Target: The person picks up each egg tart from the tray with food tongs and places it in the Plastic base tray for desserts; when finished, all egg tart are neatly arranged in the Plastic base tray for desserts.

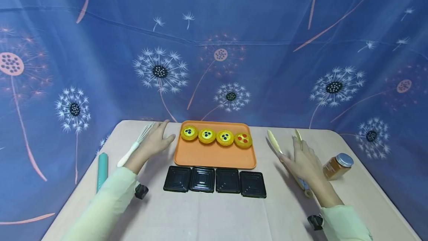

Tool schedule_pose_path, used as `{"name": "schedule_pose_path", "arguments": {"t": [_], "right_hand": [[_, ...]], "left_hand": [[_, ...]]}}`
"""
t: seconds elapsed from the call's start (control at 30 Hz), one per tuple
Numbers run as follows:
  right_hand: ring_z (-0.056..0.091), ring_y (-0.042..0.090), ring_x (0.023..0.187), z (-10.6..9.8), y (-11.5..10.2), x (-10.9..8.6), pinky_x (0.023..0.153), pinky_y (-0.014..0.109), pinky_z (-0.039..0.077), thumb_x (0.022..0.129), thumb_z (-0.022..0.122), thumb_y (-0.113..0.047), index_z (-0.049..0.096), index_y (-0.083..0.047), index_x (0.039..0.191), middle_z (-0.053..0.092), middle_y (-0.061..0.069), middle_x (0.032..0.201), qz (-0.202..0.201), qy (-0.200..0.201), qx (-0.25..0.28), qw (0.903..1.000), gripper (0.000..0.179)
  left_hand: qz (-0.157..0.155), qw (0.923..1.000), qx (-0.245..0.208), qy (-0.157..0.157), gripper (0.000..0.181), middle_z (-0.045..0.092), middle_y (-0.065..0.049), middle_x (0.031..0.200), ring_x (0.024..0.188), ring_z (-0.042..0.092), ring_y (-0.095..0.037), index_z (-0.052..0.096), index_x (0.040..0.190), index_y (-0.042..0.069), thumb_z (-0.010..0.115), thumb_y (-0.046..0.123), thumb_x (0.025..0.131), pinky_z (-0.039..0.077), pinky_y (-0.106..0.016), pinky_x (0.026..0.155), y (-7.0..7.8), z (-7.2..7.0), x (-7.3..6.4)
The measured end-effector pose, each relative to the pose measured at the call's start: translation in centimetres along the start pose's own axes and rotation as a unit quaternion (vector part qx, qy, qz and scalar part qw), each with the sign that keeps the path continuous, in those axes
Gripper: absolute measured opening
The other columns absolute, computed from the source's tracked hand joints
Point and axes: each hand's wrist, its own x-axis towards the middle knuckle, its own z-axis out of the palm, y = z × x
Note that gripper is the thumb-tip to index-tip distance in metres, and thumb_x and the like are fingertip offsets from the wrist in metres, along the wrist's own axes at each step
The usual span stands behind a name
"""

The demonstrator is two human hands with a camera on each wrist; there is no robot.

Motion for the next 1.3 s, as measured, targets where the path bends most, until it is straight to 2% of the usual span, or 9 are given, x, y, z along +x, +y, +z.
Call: {"name": "schedule_pose_path", "arguments": {"t": [0.13,0.27,0.37,0.53,0.7,0.83,1.0,1.2,1.3], "right_hand": [[0.053,0.057,0.096,1.1,1.1,-0.2,0.065,0.062,0.05,0.089,0.068,-0.048,0.023,0.022,0.144,0.043,0.047,0.12,0.05,-0.013,-0.005,0.9986,0.099],[0.056,0.04,0.07,2.0,1.8,-0.2,0.048,0.045,0.047,0.084,0.073,-0.048,0.024,0.026,0.138,0.051,0.041,0.099,0.107,-0.035,0.009,0.9936,0.104],[0.053,0.033,0.059,2.7,2.0,-0.2,0.043,0.038,0.044,0.082,0.073,-0.051,0.027,0.026,0.136,0.052,0.033,0.085,0.14,-0.037,0.019,0.9892,0.105],[0.051,0.03,0.056,3.6,2.3,-0.2,0.041,0.037,0.041,0.08,0.074,-0.054,0.039,0.025,0.126,0.053,0.027,0.079,0.157,-0.005,0.031,0.9871,0.098],[0.05,0.028,0.056,4.1,2.6,-0.2,0.04,0.035,0.04,0.08,0.075,-0.053,0.047,0.018,0.108,0.052,0.022,0.076,0.154,0.024,0.062,0.9858,0.082],[0.049,0.028,0.061,3.8,2.8,-0.2,0.044,0.034,0.038,0.082,0.075,-0.053,0.048,0.013,0.102,0.05,0.018,0.075,0.145,0.041,0.089,0.9846,0.074],[0.049,0.03,0.067,2.4,2.7,0.0,0.05,0.037,0.036,0.08,0.072,-0.063,0.05,0.005,0.097,0.049,0.013,0.075,0.122,0.058,0.094,0.9864,0.073],[0.048,0.029,0.064,-0.1,2.0,0.3,0.05,0.035,0.034,0.075,0.076,-0.063,0.056,0.0,0.093,0.051,0.01,0.071,0.069,0.09,0.076,0.9907,0.069],[0.048,0.026,0.063,-1.1,1.7,0.7,0.05,0.034,0.035,0.074,0.079,-0.06,0.061,-0.002,0.096,0.052,0.008,0.071,0.026,0.085,0.071,0.9935,0.065]], "left_hand": [[-0.029,0.9969,-0.072,0.01,0.063,0.047,-0.035,0.131,0.113,0.055,-0.047,0.04,0.145,-0.009,0.063,0.019,0.093,0.048,-0.056,0.095,-1.1,1.9,0.8],[-0.068,0.9927,-0.098,-0.013,0.058,0.056,-0.033,0.122,0.111,0.058,-0.045,0.044,0.137,-0.013,0.065,0.015,0.091,0.049,-0.052,0.096,-1.9,3.5,1.4],[-0.096,0.9884,-0.112,-0.036,0.054,0.06,-0.027,0.114,0.106,0.058,-0.039,0.047,0.133,-0.016,0.065,0.011,0.089,0.053,-0.045,0.092,-2.1,4.2,1.5],[-0.114,0.9807,-0.148,-0.057,0.042,0.061,-0.016,0.099,0.088,0.059,-0.026,0.056,0.123,-0.016,0.064,0.002,0.086,0.057,-0.029,0.067,-2.1,4.8,1.4],[-0.126,0.9739,-0.173,-0.076,0.033,0.062,-0.012,0.091,0.076,0.059,-0.019,0.063,0.114,-0.013,0.064,-0.004,0.083,0.056,-0.026,0.057,-1.8,5.0,1.6],[-0.13,0.9738,-0.169,-0.08,0.031,0.062,-0.011,0.089,0.073,0.058,-0.017,0.064,0.113,-0.012,0.066,-0.004,0.083,0.055,-0.025,0.057,-1.8,5.2,1.7],[-0.137,0.972,-0.174,-0.08,0.031,0.061,-0.012,0.09,0.073,0.058,-0.018,0.063,0.113,-0.013,0.066,-0.005,0.083,0.056,-0.026,0.057,-1.7,5.2,1.6],[-0.143,0.9689,-0.186,-0.079,0.031,0.061,-0.013,0.092,0.075,0.059,-0.019,0.062,0.114,-0.012,0.066,-0.006,0.084,0.055,-0.026,0.057,-1.7,5.2,1.6],[-0.143,0.9682,-0.189,-0.079,0.03,0.062,-0.013,0.092,0.074,0.059,-0.019,0.062,0.114,-0.012,0.065,-0.006,0.084,0.055,-0.026,0.057,-1.7,5.2,1.7]]}}
